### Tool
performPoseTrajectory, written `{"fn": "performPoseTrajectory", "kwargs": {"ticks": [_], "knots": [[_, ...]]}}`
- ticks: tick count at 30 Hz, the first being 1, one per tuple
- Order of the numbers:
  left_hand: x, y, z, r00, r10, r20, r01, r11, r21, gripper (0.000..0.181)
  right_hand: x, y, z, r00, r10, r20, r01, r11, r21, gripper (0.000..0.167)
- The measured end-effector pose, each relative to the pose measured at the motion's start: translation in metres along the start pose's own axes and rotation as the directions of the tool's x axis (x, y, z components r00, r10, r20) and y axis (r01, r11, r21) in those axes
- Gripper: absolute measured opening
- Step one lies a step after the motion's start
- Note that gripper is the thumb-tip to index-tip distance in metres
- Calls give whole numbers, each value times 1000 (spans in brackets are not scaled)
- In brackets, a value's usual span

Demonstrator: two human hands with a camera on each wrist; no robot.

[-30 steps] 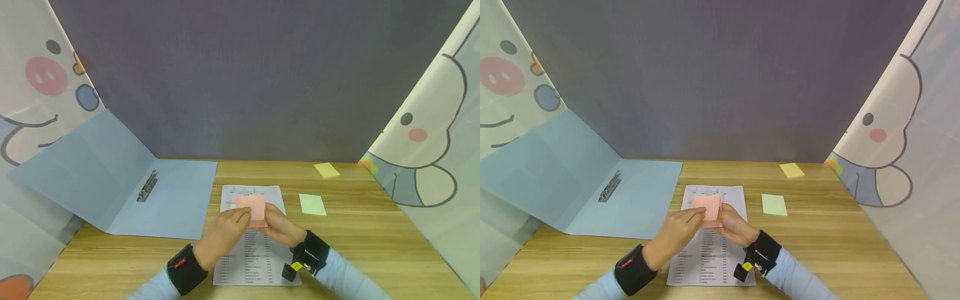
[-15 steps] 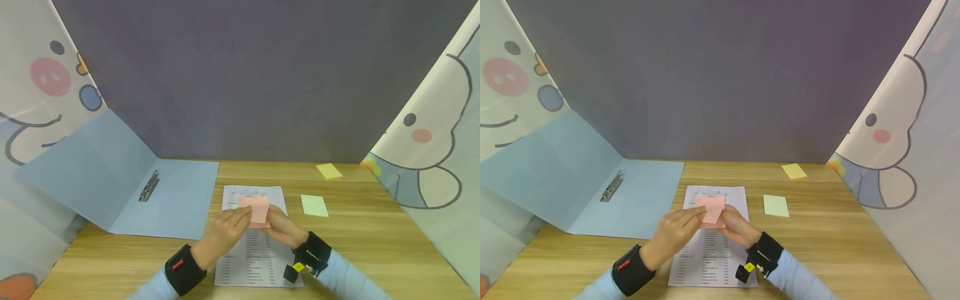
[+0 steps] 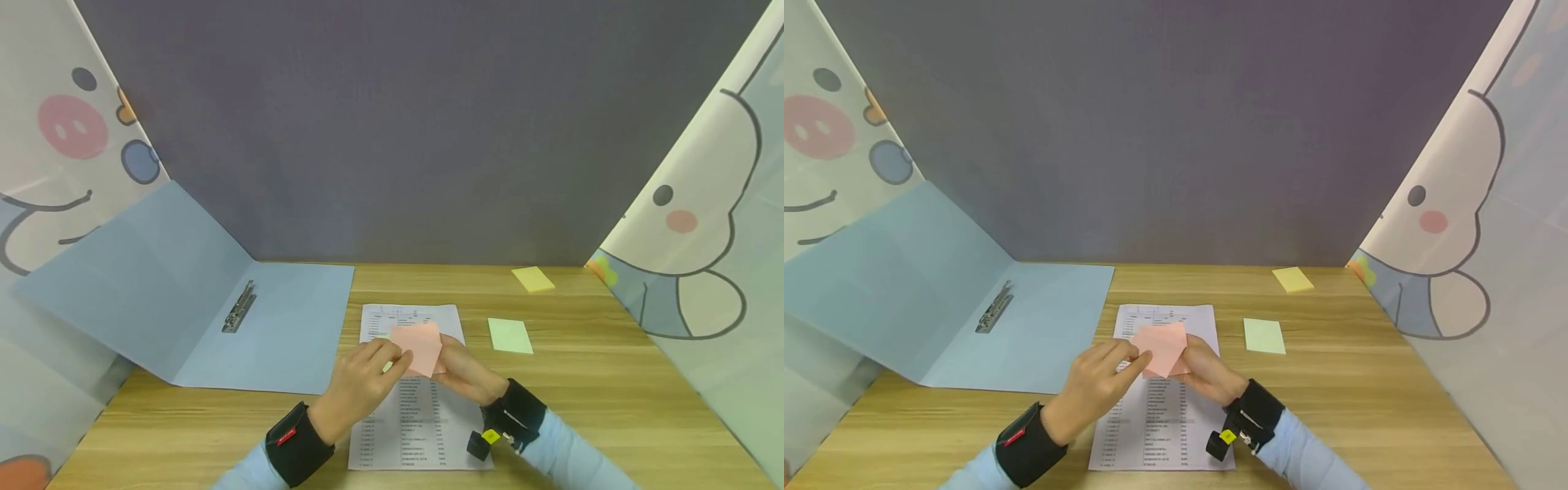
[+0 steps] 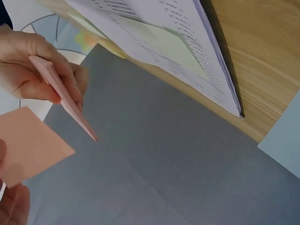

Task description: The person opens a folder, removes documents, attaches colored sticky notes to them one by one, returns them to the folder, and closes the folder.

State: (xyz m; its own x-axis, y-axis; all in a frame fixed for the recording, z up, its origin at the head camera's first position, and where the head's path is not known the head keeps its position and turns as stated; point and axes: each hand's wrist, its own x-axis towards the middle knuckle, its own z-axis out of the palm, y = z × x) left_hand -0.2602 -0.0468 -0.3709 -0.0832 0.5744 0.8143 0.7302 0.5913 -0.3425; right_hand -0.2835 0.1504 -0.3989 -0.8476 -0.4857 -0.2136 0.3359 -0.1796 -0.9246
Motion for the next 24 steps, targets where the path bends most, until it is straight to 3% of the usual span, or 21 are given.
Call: {"fn": "performPoseTrajectory", "kwargs": {"ticks": [5,8,11,14,21,24], "knots": [[-2,-1,-1,999,28,-37,-29,999,-16,33,-3,3,-13,998,-38,-41,30,985,-171,37],[-4,-1,-2,998,37,-46,-38,999,-21,32,-6,2,-22,989,-56,-136,21,968,-251,36],[-5,-1,-3,998,38,-49,-40,999,-28,31,-10,-2,-31,942,-89,-324,-38,931,-364,41],[-6,-1,-4,999,31,-39,-33,999,-39,31,-17,-7,-46,883,-123,-453,-100,894,-437,44],[-11,-2,-7,1000,0,-11,-1,997,-77,27,-46,-19,-113,885,-134,-447,-136,842,-522,54],[-13,-4,-8,1000,-4,2,4,996,-84,28,-59,-25,-145,857,-129,-499,-216,789,-575,63]]}}
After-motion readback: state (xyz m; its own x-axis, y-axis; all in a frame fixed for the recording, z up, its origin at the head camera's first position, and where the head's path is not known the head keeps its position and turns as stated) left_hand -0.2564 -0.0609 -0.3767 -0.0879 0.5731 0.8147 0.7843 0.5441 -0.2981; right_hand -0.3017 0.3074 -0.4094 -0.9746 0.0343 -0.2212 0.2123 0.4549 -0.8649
